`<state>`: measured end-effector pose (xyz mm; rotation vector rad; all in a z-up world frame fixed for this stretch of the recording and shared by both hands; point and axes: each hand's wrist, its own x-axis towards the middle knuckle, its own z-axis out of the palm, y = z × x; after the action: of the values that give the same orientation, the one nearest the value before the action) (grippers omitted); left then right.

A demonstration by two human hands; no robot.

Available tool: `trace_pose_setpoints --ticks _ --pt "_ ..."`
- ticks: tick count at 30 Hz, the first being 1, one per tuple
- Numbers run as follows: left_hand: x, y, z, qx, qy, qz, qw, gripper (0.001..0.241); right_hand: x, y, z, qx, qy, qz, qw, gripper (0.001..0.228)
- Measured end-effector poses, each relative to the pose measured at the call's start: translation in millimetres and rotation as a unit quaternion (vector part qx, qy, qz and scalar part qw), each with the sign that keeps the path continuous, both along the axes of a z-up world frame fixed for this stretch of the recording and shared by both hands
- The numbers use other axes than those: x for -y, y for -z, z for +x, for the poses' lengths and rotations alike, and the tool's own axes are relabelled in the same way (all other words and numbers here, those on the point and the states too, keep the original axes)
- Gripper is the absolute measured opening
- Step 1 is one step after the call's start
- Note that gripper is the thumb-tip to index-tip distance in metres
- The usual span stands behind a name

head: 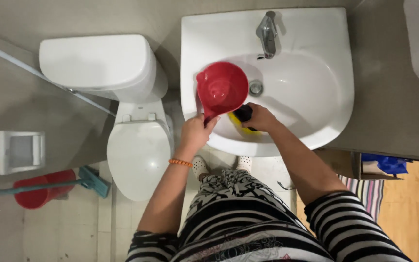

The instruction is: The person cleans a toilet seat and lid using a red plastic scoop filled with water and a yellow sponge. They pour water onto the seat and scrub the surface, then rinse the sponge and scoop in the sink.

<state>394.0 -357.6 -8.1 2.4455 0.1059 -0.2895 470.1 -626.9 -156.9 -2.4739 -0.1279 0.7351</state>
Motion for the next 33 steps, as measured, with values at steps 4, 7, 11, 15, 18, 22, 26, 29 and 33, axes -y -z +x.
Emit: trace_pose_setpoints --ticks 4,7,11,15,18,22,26,29,33 --pt "1 -3 -4 -0.016 -0.010 -0.009 1.000 0.057 62 9 21 -0.064 -0.067 0.041 0.995 0.096" --pt "0 6 -1 -0.029 -0.018 0.002 0.999 0.057 93 -42 27 -0.115 0.009 -0.075 0.991 0.090" --pt "-2 23 -3 0.067 0.004 0.037 0.997 0.060 70 22 21 -0.026 -0.043 -0.067 0.996 0.094" --pt "-2 21 0 0.036 -0.007 0.008 0.999 0.062 -15 -15 6 -0.099 -0.059 0.099 0.988 0.086" --pt "-3 -7 -5 0.058 -0.015 -0.029 0.998 0.059 -12 -41 9 -0.173 -0.102 0.082 0.976 0.087" --pt "-13 -29 -19 0.068 -0.003 -0.011 0.998 0.053 68 -40 27 -0.229 -0.142 0.020 0.963 0.086" --pt "-21 -65 -31 0.060 -0.040 0.022 0.997 0.054 46 -50 44 -0.225 -0.175 -0.048 0.957 0.088" --pt "-27 -95 -52 0.077 -0.052 0.066 0.993 0.051 -7 -27 23 -0.190 -0.182 0.120 0.957 0.081" --pt "-43 -108 -62 0.158 -0.049 0.137 0.977 0.045 -47 -22 4 -0.123 -0.099 0.341 0.927 0.072"
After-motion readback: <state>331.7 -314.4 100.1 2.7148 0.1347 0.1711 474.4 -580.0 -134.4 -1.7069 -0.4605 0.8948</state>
